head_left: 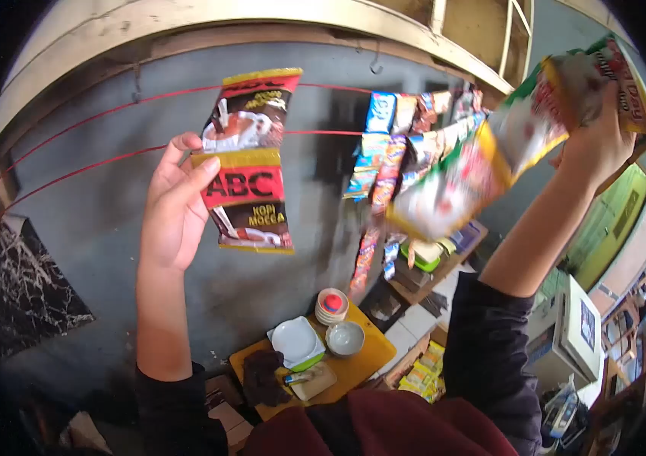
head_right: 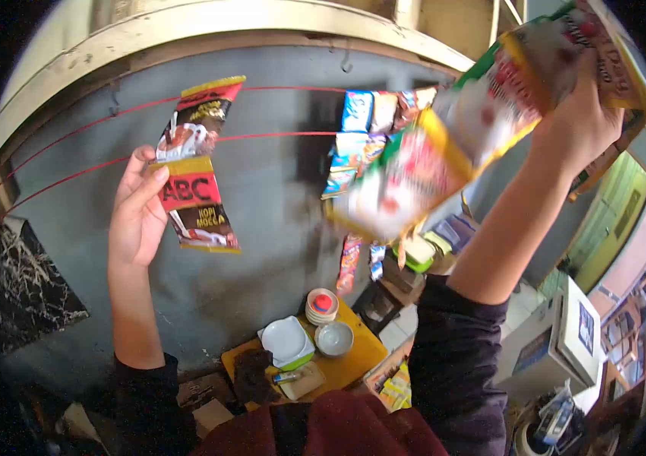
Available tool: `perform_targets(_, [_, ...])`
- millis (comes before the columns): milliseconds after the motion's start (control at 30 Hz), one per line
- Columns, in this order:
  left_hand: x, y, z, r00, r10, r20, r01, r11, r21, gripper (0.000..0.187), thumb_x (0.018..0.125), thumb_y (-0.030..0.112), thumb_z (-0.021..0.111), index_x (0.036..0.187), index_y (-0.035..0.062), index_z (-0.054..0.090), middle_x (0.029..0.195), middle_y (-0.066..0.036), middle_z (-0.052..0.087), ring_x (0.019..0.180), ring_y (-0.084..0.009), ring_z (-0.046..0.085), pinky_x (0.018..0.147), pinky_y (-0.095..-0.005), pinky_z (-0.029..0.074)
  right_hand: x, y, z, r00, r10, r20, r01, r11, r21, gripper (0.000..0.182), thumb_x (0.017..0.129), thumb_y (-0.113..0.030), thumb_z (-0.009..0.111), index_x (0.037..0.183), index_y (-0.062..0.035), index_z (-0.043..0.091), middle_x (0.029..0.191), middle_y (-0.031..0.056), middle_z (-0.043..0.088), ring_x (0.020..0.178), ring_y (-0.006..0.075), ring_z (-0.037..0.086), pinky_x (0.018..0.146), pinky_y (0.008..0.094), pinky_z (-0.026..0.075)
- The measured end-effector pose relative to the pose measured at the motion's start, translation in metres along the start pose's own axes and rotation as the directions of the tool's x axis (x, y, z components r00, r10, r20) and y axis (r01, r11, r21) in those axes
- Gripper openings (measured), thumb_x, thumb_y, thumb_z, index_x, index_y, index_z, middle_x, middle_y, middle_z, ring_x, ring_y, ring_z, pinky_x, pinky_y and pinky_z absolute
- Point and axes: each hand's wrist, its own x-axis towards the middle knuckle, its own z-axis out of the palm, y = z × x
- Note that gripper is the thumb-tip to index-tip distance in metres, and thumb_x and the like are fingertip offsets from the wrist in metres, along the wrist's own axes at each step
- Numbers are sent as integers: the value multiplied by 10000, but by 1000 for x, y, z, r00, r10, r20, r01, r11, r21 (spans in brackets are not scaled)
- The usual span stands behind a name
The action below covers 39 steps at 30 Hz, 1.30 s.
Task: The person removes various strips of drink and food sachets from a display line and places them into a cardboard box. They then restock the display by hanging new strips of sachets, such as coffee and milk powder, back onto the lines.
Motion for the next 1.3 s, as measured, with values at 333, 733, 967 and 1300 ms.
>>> perform_targets(333, [-40, -170, 88, 800, -424, 425, 480, 877, -28, 273, 739, -61, 538, 957, 58, 424, 898, -24, 484, 863, -88, 488, 756, -219, 408, -43, -28, -151, 584, 800, 136, -663, 567, -489, 216, 817, -170, 547, 952, -2, 549, 800, 33, 587, 724, 110, 562, 688, 244, 446])
perform_targets(733, [-121, -305, 191, 815, -412, 408, 525, 822, -220, 160, 750, 27, 567, 861, 76, 464, 803, 29, 456, 742, -49, 442, 700, -189, 367, -105, -125, -277, 623, 778, 82, -623, 557, -549, 319, 746, -167, 633, 997, -8, 515, 895, 57, 582, 798, 151, 563, 708, 281, 454])
perform_targets(967, [-247, -348, 125, 541, -749, 383, 799, 600, 44, 119, 734, 17, 565, 795, 67, 476, 743, 19, 481, 669, -56, 454, 647, -194, 390, -243, -236, -333, -80, 989, -125, -909, -124, -398, 330, 714, -123, 669, 992, 6, 544, 910, 54, 587, 811, 105, 533, 717, 256, 452])
perform_targets(1300, [-259, -415, 135, 427, -739, 521, 717, 628, 303, 201, 742, 120, 599, 878, 43, 473, 780, -41, 492, 741, -140, 492, 672, -259, 404, -265, -130, -397, -150, 874, -462, -858, -347, -378, 316, 744, -183, 633, 980, -3, 527, 968, 120, 564, 821, 192, 566, 697, 299, 468])
